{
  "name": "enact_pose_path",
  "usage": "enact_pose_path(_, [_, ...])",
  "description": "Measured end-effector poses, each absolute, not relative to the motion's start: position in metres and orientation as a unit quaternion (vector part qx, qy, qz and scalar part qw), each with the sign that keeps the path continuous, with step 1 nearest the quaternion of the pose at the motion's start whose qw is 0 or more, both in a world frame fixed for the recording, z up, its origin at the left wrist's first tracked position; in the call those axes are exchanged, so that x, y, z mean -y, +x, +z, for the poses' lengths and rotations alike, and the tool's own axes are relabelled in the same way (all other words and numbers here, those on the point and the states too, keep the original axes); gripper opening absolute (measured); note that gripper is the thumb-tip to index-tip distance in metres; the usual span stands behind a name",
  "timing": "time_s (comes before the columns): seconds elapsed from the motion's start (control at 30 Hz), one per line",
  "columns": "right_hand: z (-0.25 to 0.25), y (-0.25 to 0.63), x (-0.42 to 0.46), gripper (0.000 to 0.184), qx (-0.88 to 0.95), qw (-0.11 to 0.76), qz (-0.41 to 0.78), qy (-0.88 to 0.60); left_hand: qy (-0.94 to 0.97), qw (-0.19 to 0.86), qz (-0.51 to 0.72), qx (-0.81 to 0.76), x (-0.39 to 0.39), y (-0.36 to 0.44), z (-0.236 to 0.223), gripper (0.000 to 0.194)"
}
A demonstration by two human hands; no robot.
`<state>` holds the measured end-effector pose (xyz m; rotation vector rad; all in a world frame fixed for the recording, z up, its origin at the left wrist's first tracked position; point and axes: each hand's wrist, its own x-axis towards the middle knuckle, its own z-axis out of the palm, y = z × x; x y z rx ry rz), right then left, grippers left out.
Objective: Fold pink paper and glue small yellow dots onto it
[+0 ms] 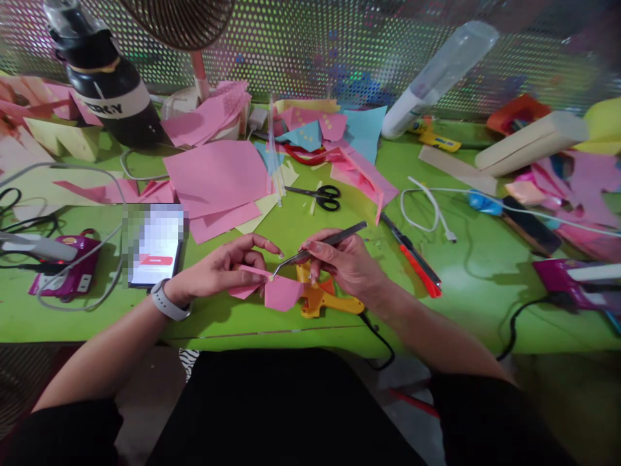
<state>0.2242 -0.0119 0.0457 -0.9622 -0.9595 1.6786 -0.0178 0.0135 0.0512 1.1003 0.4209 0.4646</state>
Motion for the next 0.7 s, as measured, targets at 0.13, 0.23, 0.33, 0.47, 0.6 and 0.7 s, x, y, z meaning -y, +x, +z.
enact_pose_path(0.13, [0.0436,0.2246,0.0129,0.018,0.405,0.471,0.683,-0.385,0.517,0.803,0.216,-0.204,-0.0138,-0.0173,0.0518,0.035])
enact_pose_path(0.23, [0.0430,0.2243,0.0139,0.016,0.407,0.481,0.677,-0.381,0.521,0.799,0.220,-0.204,-0.0140,-0.0172,0.0516,0.034])
enact_pose_path(0.33, [0.0460,0.2241,0.0153,0.015,0.409,0.508,0.655,-0.381,0.529,0.788,0.232,-0.213,-0.0138,-0.0174,0.0510,0.034])
enact_pose_path(0.47, [0.0515,0.2244,0.0175,0.019,0.402,0.542,0.612,-0.412,0.542,0.772,0.250,-0.219,-0.0133,-0.0175,0.0499,0.034])
enact_pose_path(0.6, [0.0509,0.2249,0.0195,0.021,0.407,0.525,0.613,-0.427,0.550,0.760,0.267,-0.220,-0.0136,-0.0173,0.0490,0.033])
enact_pose_path(0.7, [0.0487,0.2248,0.0198,0.020,0.409,0.526,0.614,-0.424,0.553,0.754,0.276,-0.221,-0.0143,-0.0171,0.0481,0.032])
